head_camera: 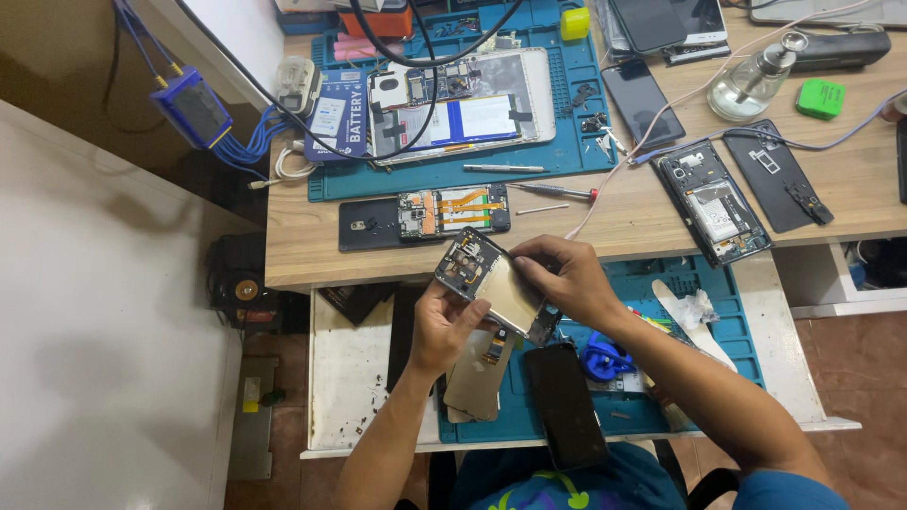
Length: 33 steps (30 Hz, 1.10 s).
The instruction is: The person disassembles a smartphone, separating the screen assembly from the back housing. They then retrieve a new battery from a drawer, peel off its protective film, and place it on the workbench alongside other tools and components.
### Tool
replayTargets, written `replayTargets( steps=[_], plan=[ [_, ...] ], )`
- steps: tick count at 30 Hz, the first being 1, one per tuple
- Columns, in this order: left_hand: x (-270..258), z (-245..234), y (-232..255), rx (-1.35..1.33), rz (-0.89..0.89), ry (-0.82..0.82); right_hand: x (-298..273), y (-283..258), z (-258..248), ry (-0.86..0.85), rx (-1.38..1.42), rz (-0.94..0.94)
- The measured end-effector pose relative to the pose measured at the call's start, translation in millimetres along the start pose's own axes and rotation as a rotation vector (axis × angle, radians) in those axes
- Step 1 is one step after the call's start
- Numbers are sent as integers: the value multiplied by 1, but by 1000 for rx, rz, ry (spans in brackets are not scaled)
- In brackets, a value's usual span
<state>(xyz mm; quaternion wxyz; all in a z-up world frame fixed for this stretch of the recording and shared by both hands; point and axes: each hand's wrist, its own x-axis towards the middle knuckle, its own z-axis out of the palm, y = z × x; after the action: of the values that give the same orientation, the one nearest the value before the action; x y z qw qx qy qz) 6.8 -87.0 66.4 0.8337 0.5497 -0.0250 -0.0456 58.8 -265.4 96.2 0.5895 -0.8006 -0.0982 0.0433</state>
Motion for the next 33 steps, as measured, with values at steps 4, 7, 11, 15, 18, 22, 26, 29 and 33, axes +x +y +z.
replayTargets(
  steps=[4, 7, 11, 15, 18, 22, 26, 29, 33],
  plan=[
    [-3, 4, 0, 17, 14, -29, -9, -1, -2, 48, -23, -47],
    [-6, 7, 1, 52, 34, -73, -16, 3, -3, 94, -60, -105],
    [-7, 11, -3, -55, 15, -97, -23, 6, -5, 166, -76, -120],
    [-4, 10, -9, -29, 27, -92, -34, -1, -2, 302, 43, -63],
    [-5, 12, -12, -28, 1, -26, -44, -1, 3, 328, 143, -30],
    [0, 6, -17, -67, 8, 62, -51, 19, 8, 254, 338, -46],
    [3, 2, -19, -51, -25, 144, -56, 23, 12, 137, 512, -82],
    [5, 3, -21, -13, -33, 153, -57, 20, 12, 104, 527, -92],
    [8, 9, -18, 74, -31, 180, -61, 30, 15, 108, 546, -85]
  ],
)
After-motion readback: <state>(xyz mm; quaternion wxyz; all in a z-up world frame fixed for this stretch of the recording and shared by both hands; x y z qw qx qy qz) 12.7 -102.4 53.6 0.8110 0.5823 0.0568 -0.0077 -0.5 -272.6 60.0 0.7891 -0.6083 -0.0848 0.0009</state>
